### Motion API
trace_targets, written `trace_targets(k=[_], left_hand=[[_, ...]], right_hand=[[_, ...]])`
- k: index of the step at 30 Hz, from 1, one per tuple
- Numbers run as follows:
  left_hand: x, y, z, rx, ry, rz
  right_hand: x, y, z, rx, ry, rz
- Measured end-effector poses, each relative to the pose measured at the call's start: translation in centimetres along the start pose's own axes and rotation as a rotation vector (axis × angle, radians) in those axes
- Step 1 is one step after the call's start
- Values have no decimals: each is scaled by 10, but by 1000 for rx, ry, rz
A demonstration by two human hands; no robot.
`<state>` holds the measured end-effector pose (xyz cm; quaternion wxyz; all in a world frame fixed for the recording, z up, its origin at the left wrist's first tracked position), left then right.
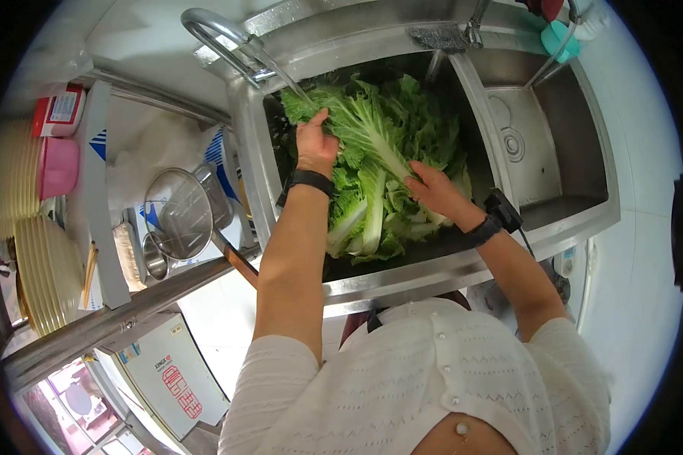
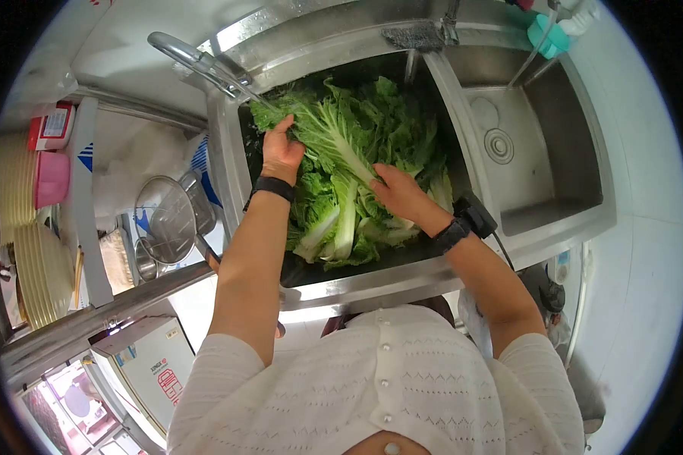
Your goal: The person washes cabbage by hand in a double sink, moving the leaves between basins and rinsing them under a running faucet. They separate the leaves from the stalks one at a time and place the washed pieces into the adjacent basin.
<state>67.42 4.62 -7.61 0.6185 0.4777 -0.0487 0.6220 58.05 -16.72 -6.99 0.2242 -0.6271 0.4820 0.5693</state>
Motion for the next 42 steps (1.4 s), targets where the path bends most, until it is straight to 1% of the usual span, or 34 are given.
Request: trace_targets(k=[1,2,3,4,5,7,8,10,11,12,13,14,15,16,17,18,19,20,21,22,24,25,26,28,29,30,33,35,37,38,39,40,41,42], left_hand=[[7,1,-1,-29,4,16],[15,1,-4,-55,6,32],[16,-10,-15,-77,18,-1],[19,-13,-21,-71,17,2],[20,-16,-28,-53,25,-22],[14,-23,-44,-32,30,-37],[9,-27,-54,-27,34,-35],[-8,-31,-68,11,113,-141],[-9,-5,-53,-58,72,-185],[-11,13,-42,-54,82,-196],[-16,27,-36,36,70,-228],[-21,37,-35,125,56,-256],[-32,41,-39,-48,-46,-256],[-39,53,-35,-47,-38,-251],[-47,68,-26,-61,-59,-277],[-51,83,-19,-74,-81,-302],[-48,97,-12,-70,-72,-293],[-43,112,-2,-166,-55,-291],[-41,123,2,-262,-40,-288],[-40,128,-3,-256,-32,-279],[-34,131,-20,-98,-53,-100],[-34,132,-27,-89,-47,-92],[-33,133,-34,-46,-30,-63],[-30,133,-48,37,2,-5],[-29,133,-52,44,6,1],[-27,132,-56,69,20,11],[-22,127,-59,112,53,29],[-20,124,-57,131,73,31],[-20,118,-56,195,52,48],[-22,115,-59,197,53,40],[-24,110,-64,227,-59,56],[-26,107,-69,254,-174,66],[-29,103,-74,284,-297,12],[-40,96,-80,279,-300,-14]], right_hand=[[-5,-2,-2,98,213,-129],[-6,-3,0,94,211,-135],[-7,-4,0,134,189,-110],[-8,-4,1,172,167,-83],[-6,-5,6,165,164,-80],[-10,-7,11,314,276,-332],[-24,-7,13,308,276,-333],[-35,-7,24,145,-520,232],[-37,-13,27,144,-512,242],[-38,-24,28,121,-729,227],[-37,-34,24,98,-945,209],[-28,-48,17,95,-935,217],[-16,-63,23,-134,-1534,389],[-15,-73,27,-396,-2120,563],[-25,-78,30,-504,-2238,472],[-32,-81,35,-513,-2229,478],[-46,-80,37,-313,-2124,460],[-52,-80,38,-123,-2008,440],[-28,-97,41,-254,-1880,330],[-35,-102,44,-265,-1873,337],[-49,-114,60,-328,-1585,386],[-52,-123,65,-343,-1547,338],[-53,-132,68,-355,-1544,345],[-58,-148,72,-325,-1528,260],[-60,-154,74,-309,-1521,217],[-62,-159,77,-318,-1517,219],[-68,-166,78,-195,-1564,233],[-70,-169,81,-176,-1602,242],[-64,-171,81,-149,-1644,258],[-61,-173,82,-238,-1598,271],[-55,-172,81,-322,-1553,283],[-57,-163,74,-303,-1559,291],[-67,-147,63,-292,-1315,390],[-74,-129,52,-279,-1067,486]])
Point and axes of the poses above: each hand's wrist, its own y-axis away from the middle knuckle, its own z-axis out of the palm, x = y × z, the point moved 3 cm from there along -y, towards the middle knuckle, and after that the axes turned 4 degrees about -y, right-handed, at the moved point
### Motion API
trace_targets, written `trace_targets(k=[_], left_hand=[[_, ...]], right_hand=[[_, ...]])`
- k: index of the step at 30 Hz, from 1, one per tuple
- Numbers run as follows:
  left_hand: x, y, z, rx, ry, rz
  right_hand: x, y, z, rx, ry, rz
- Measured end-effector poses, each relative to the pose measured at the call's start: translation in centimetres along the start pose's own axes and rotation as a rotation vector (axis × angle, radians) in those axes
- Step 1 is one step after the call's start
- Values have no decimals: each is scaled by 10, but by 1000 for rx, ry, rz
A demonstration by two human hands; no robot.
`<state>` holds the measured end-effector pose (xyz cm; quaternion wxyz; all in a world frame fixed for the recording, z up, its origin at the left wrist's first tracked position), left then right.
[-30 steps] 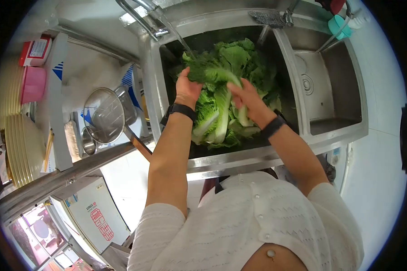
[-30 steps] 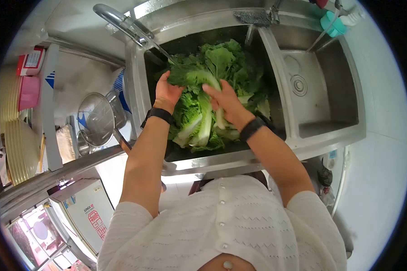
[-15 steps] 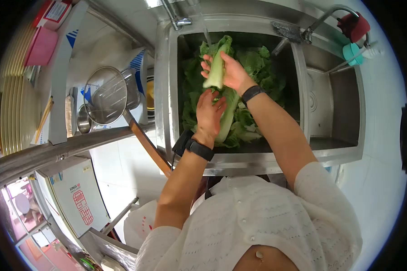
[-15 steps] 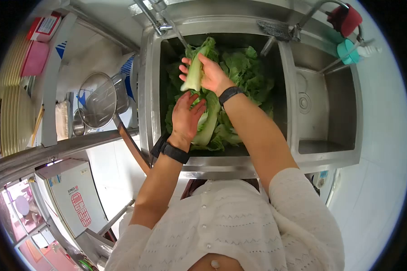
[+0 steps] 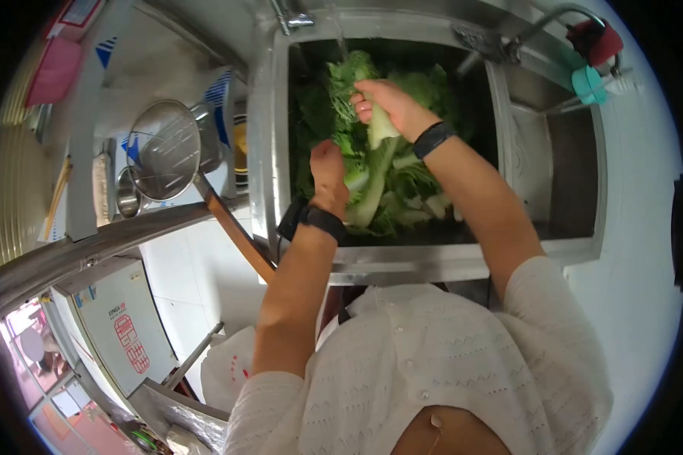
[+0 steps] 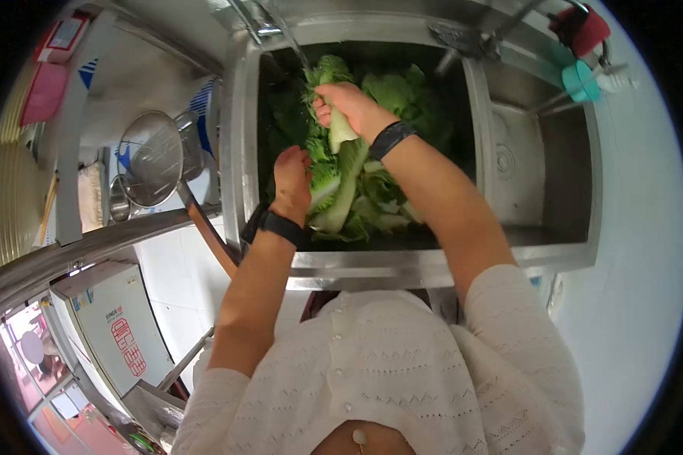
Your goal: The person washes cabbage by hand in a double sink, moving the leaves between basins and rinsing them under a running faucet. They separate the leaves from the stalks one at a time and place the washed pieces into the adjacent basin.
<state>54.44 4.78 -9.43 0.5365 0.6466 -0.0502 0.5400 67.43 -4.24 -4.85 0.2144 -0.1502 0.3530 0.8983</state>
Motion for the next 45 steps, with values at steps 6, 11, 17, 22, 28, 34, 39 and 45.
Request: trace_targets(k=[6,11,17,22,28,34,39,45], left_hand=[[-67,-13,22,-399,-1510,167],[-67,4,23,-495,-1607,316],[-53,-2,17,-236,-1308,460],[-40,-16,26,-171,-934,539],[22,23,75,-225,16,34],[3,10,86,-630,294,-228],[30,26,96,-498,86,-108],[20,-8,65,-474,12,-30]], right_hand=[[-71,167,-32,132,477,-270],[-110,334,-29,315,485,-599],[-107,429,-67,561,551,-682],[-118,372,-164,791,968,-611],[-58,228,-234,859,1359,-664],[37,151,-74,354,636,-445],[66,102,-31,118,85,-139],[51,60,-29,454,560,-497]])
Point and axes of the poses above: each hand's wrist, its own y-axis away from the middle knuckle, its own z-axis out of the palm, x = y × z, the point moved 3 cm from there along -y, towards the middle knuckle, and after that the axes turned 4 degrees about -y, right-handed, at the moved point
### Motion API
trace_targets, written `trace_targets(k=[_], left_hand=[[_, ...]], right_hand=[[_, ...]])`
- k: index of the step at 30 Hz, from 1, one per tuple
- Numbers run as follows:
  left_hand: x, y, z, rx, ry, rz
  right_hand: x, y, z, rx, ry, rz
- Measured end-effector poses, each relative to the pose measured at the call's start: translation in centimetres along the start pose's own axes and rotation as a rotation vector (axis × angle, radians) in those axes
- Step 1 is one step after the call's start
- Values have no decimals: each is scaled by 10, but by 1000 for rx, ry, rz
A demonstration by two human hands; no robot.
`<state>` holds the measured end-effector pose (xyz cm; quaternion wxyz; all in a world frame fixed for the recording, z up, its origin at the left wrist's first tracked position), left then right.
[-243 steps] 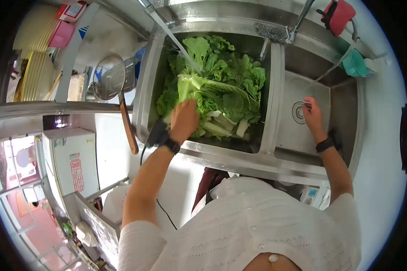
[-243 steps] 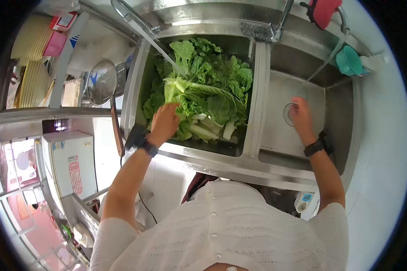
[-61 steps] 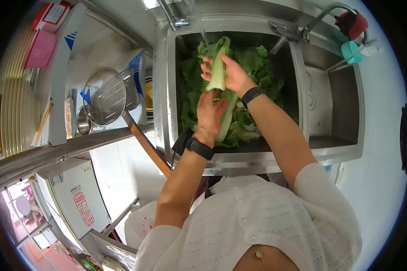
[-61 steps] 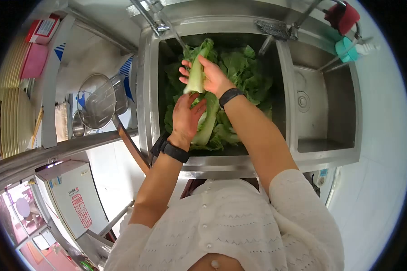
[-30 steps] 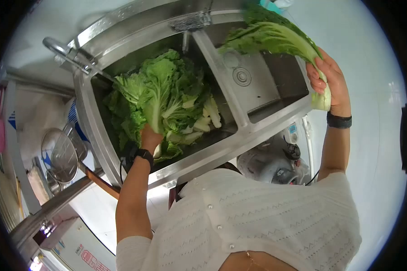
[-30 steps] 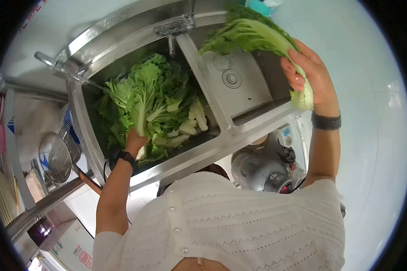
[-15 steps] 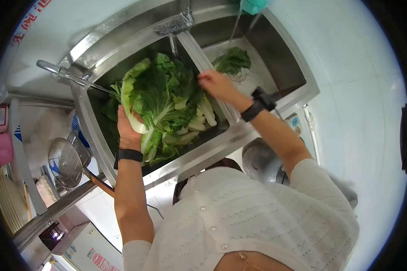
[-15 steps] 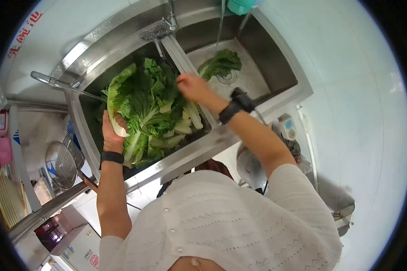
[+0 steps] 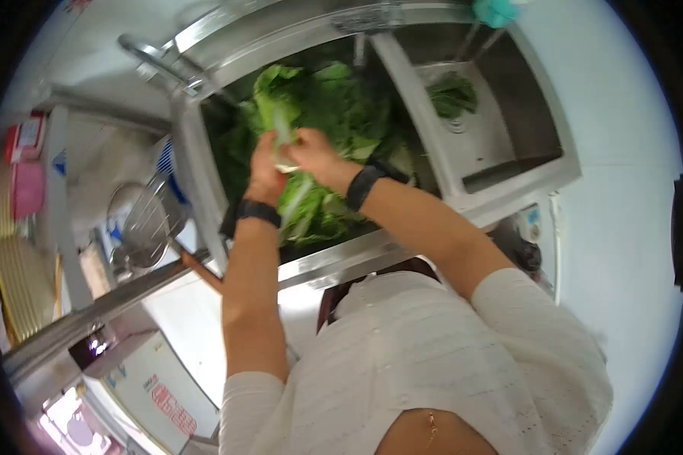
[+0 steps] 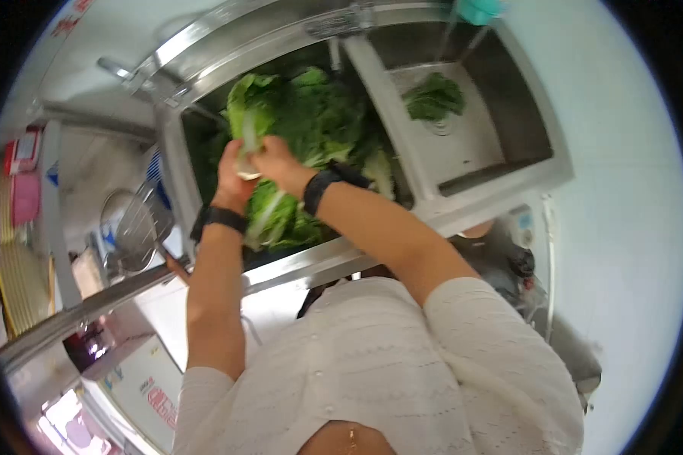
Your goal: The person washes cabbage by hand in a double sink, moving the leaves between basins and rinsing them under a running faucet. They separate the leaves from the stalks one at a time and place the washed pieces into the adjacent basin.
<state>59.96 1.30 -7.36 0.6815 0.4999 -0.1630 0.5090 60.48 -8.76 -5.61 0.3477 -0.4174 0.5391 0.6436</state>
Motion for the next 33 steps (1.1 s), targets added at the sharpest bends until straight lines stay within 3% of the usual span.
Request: trace_targets(k=[1,2,3,5,6,9,10,11,12,13,15,18,20,22,23,25,27,29,31,33], left_hand=[[-2,-2,-4,-27,48,-41],[-9,-14,-17,-135,-392,203],[-18,-22,-23,-247,-836,440],[-2,19,11,-33,-226,58],[-6,11,2,41,-203,103],[-12,-14,-32,245,-620,339],[-2,-9,-29,253,-618,345],[9,3,-21,294,-645,194],[14,10,-19,334,-670,38],[11,7,-19,342,-669,38],[-6,1,-22,381,-504,108],[-43,-18,-46,405,-610,281],[-43,-17,-53,435,-640,350],[-33,-10,-58,720,-1253,503],[-22,-5,-52,719,-1251,500],[-15,-1,-45,503,-757,260],[-18,-23,-53,397,-740,261],[-20,-51,-62,277,-707,142],[12,-52,-44,350,-878,43],[11,-55,-35,199,-286,-149]], right_hand=[[15,-18,0,75,206,-190],[1,-12,-3,169,484,-281],[4,-16,-2,232,426,-320],[7,-19,4,245,301,-320],[6,-22,8,233,293,-326],[11,-33,17,171,355,-233],[18,-41,18,120,386,-168],[25,-50,19,70,418,-102],[37,-58,25,-80,-16,20],[28,-55,28,-88,-16,21],[5,-38,32,-143,21,210],[21,-43,36,-61,82,223],[25,-41,36,-121,91,257],[37,-40,39,-173,97,290],[49,-44,39,-63,124,210],[61,-49,26,51,159,135],[61,-53,18,-229,-140,131],[34,-18,21,-268,-110,164],[25,-5,27,-307,-77,199],[27,-8,30,-222,-315,74]])
Point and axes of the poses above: each hand's wrist, its own y-axis away from the middle knuckle, its own z-axis out of the palm, x = y × z, the point moved 3 cm from there along -y, towards the middle knuckle, and after that the axes turned 4 degrees about -y, right-handed, at the moved point
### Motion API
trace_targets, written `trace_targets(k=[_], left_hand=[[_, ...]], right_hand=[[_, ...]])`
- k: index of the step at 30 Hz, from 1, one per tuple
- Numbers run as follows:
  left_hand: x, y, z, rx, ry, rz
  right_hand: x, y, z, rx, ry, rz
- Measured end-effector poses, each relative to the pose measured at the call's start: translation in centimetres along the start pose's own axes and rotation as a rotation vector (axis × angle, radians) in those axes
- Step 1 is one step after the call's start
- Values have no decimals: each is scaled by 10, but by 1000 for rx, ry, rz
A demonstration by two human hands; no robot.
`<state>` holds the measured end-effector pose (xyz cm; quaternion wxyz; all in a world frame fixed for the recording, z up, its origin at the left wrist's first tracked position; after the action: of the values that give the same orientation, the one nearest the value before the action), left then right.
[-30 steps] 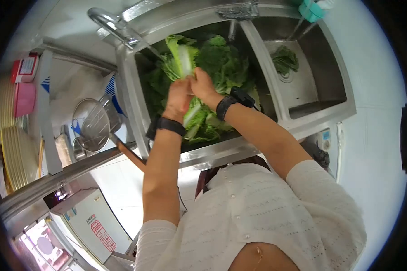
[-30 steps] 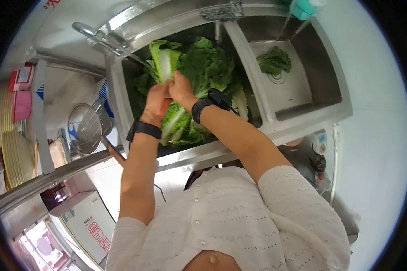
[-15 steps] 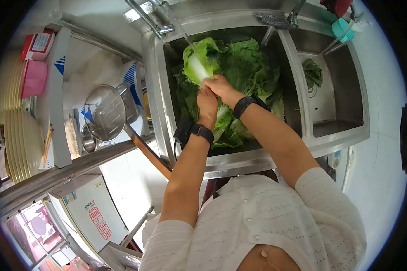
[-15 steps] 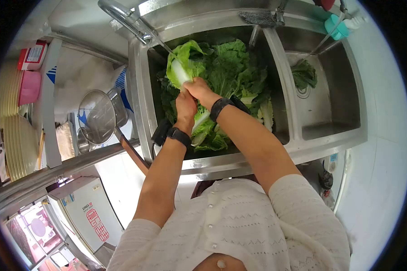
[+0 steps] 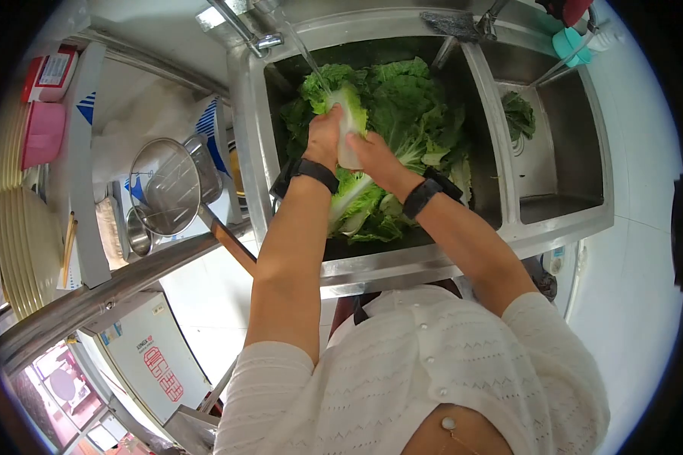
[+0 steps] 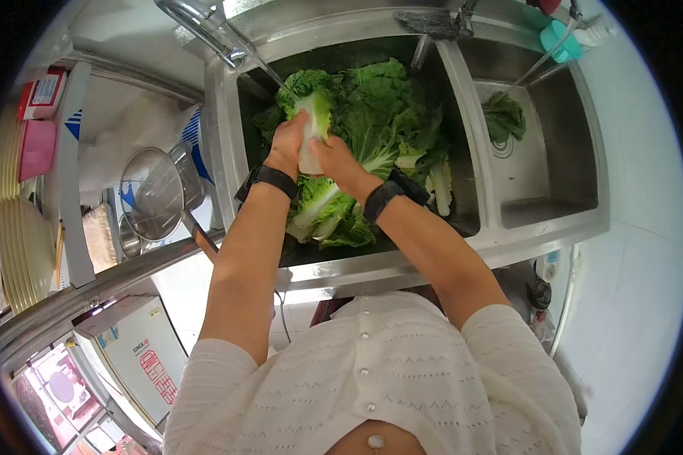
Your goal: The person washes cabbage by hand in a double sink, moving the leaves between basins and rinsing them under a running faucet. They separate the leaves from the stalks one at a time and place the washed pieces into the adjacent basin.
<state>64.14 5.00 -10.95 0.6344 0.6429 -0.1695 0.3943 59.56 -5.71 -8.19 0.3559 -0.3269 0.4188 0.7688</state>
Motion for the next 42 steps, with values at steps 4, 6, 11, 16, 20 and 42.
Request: trace_targets(k=[4,6,11,16,20,42], left_hand=[[4,44,31,-169,63,77],[-2,50,32,-252,176,114],[5,41,18,-101,148,307],[17,25,-4,8,103,225],[-1,27,14,-596,860,-166],[32,14,5,116,240,108]], right_hand=[[-18,-41,-15,227,16,-10],[-31,-57,-18,311,-49,79],[-28,-71,-8,257,-96,22],[-28,-80,-10,-39,0,26],[-33,-64,-2,-173,-367,325],[-36,-89,-14,70,-579,133]])
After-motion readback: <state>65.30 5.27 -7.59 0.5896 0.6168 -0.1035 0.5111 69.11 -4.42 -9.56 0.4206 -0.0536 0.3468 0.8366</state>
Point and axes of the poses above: each hand's wrist, its own y-axis away from the middle knuckle, its own z-axis out of the palm, x = y × z, the point moved 3 cm from there along -y, towards the middle knuckle, and after that the axes turned 4 degrees about -y, right-handed, at the moved point
